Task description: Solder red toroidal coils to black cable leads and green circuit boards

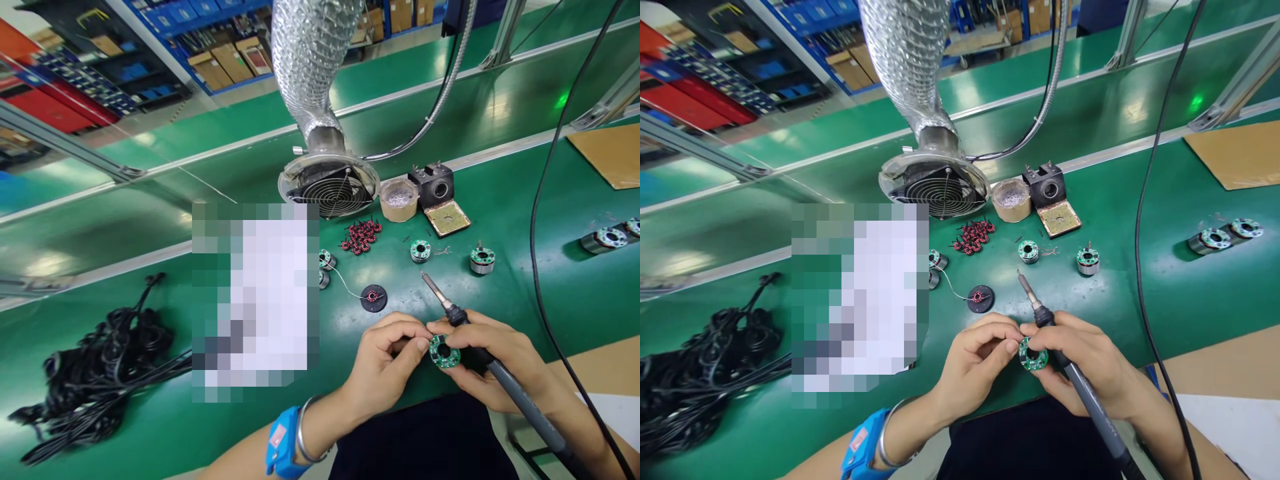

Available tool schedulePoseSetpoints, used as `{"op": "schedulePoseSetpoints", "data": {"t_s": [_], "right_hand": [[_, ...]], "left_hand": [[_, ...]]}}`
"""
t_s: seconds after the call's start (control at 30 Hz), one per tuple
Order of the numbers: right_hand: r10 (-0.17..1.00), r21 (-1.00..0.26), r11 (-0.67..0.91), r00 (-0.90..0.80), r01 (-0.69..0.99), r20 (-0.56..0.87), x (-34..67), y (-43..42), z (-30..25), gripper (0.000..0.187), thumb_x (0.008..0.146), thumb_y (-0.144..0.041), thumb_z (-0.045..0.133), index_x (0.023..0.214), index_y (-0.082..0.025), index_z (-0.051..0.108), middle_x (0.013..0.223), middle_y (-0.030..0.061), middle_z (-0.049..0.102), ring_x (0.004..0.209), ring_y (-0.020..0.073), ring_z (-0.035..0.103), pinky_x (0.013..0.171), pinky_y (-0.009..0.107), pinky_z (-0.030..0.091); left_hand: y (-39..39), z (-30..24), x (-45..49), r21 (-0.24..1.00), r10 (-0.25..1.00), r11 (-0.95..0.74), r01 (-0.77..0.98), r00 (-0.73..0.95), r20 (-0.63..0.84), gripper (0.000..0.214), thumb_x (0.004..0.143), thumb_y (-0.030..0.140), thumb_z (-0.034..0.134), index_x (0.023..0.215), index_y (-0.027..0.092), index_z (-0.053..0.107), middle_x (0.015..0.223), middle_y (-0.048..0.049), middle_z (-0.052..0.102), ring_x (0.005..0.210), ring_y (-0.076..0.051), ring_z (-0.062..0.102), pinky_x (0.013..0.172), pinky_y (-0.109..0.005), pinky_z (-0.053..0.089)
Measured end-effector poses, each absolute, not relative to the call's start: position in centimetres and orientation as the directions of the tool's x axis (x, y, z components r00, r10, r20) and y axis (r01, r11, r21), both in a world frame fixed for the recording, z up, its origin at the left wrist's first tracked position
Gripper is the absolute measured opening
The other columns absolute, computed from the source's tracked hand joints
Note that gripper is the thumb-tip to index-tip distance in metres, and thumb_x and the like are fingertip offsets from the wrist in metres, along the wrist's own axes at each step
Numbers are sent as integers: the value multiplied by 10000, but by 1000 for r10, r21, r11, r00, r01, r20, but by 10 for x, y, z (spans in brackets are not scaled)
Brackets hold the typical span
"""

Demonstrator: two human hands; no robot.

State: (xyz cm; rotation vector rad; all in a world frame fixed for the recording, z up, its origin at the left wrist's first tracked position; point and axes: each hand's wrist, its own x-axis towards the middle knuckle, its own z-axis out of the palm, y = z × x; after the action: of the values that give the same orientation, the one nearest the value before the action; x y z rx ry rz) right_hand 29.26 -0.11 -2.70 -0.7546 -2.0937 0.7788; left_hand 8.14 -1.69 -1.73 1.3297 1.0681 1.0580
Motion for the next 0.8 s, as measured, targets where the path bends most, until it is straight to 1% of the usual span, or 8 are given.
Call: {"op": "schedulePoseSetpoints", "data": {"t_s": [0.17,0.3,0.37,0.43,0.47,0.53,0.63,0.8], "right_hand": [[727,-735,637,-500,233,471,287,-2,-30,427,781,-86,691,1157,-219,536,1154,97,705,1011,234,699,879,367,601],[696,-706,672,-515,222,501,286,-3,-33,441,778,-76,709,1156,-211,527,1168,106,698,1054,240,684,889,354,596],[693,-685,688,-498,241,521,286,-2,-35,442,778,-81,720,1151,-214,525,1145,97,705,1052,240,683,893,354,591],[709,-653,692,-458,308,536,284,0,-39,428,784,-106,733,1143,-219,530,1123,87,707,1012,235,689,873,358,589],[722,-631,687,-438,362,535,283,1,-42,413,791,-126,737,1137,-220,534,1109,82,707,974,228,691,847,358,589],[749,-581,663,-422,472,511,280,5,-46,369,815,-173,732,1128,-213,540,1055,80,701,881,209,676,778,349,579],[783,-536,621,-429,571,450,276,9,-48,349,842,-255,717,1136,-197,538,921,72,665,776,198,616,679,338,546],[801,-638,593,-438,491,407,276,7,-42,388,834,-189,693,1173,-187,505,1087,99,650,880,199,610,798,352,537]], "left_hand": [[-23,-23,90,998,989,-21,-56,145,29,153,931,312,606,887,174,656,856,-31,552,756,-115,535,653,-212,453],[-20,-24,93,947,956,229,-225,234,-175,267,882,417,666,874,174,555,811,-4,538,754,-116,553,704,-237,476],[-14,-20,86,962,950,229,-151,252,-187,259,883,402,665,872,178,536,802,-3,557,716,-115,567,674,-241,486],[-7,-12,71,993,986,-33,113,169,14,153,900,313,648,889,179,575,841,-20,597,747,-130,592,688,-256,498],[-2,-8,61,930,976,-207,304,131,174,78,902,253,638,910,183,603,876,-32,619,792,-144,602,720,-272,503],[8,0,39,631,888,-424,650,162,430,103,897,154,612,987,197,639,948,-52,660,893,-184,606,806,-328,498],[21,4,9,291,873,-443,848,334,354,247,890,116,575,1123,179,625,1095,-95,679,947,-240,596,835,-396,504],[30,-3,-13,188,898,-424,886,384,214,221,906,210,578,1114,149,622,965,-80,725,806,-242,639,718,-380,556]]}}
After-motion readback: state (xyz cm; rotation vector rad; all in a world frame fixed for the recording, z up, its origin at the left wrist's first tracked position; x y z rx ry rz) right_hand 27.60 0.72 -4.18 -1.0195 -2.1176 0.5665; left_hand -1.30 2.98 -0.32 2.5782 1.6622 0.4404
